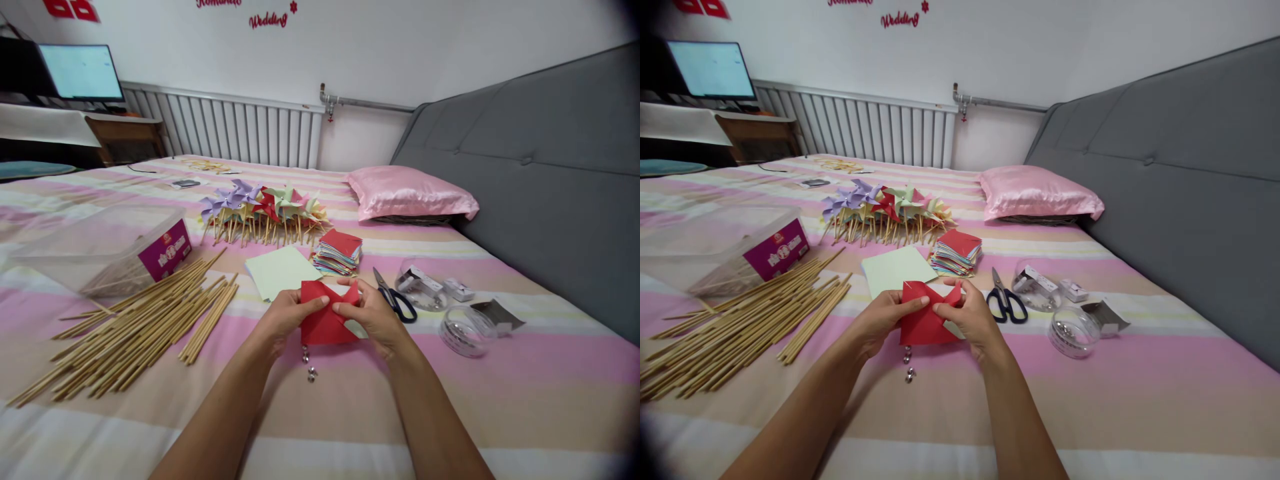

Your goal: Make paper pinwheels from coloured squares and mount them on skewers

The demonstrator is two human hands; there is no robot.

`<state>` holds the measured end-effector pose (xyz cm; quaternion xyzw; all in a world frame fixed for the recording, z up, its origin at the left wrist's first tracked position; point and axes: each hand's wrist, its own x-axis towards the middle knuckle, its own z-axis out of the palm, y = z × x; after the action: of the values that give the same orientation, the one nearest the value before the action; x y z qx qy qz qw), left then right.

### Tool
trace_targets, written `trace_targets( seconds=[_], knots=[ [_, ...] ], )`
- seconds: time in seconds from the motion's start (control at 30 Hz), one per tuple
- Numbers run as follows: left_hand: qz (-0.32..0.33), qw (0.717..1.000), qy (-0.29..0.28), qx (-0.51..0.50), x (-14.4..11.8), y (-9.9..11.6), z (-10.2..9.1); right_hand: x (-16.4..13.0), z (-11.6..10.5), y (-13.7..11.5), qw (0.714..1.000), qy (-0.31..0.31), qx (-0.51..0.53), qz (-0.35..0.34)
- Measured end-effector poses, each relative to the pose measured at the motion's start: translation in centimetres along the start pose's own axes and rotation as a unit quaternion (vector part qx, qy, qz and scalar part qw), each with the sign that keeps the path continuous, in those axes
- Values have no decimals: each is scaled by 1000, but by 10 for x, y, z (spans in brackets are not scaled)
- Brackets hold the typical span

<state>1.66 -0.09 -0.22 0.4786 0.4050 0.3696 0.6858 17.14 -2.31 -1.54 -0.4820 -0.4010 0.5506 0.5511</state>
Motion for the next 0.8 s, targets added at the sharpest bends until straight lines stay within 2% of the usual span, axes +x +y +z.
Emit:
trace_targets(
  seconds=[0.3, 0.8],
  knots=[
    [-3, 1000, 3, 6, 0, -2, -2, -5, -1, -4, 999, -37, -31, -22],
    [-4, 1000, 3, 18, 0, -2, -2, -7, -3, -7, 996, -51, -66, -24]
  ],
)
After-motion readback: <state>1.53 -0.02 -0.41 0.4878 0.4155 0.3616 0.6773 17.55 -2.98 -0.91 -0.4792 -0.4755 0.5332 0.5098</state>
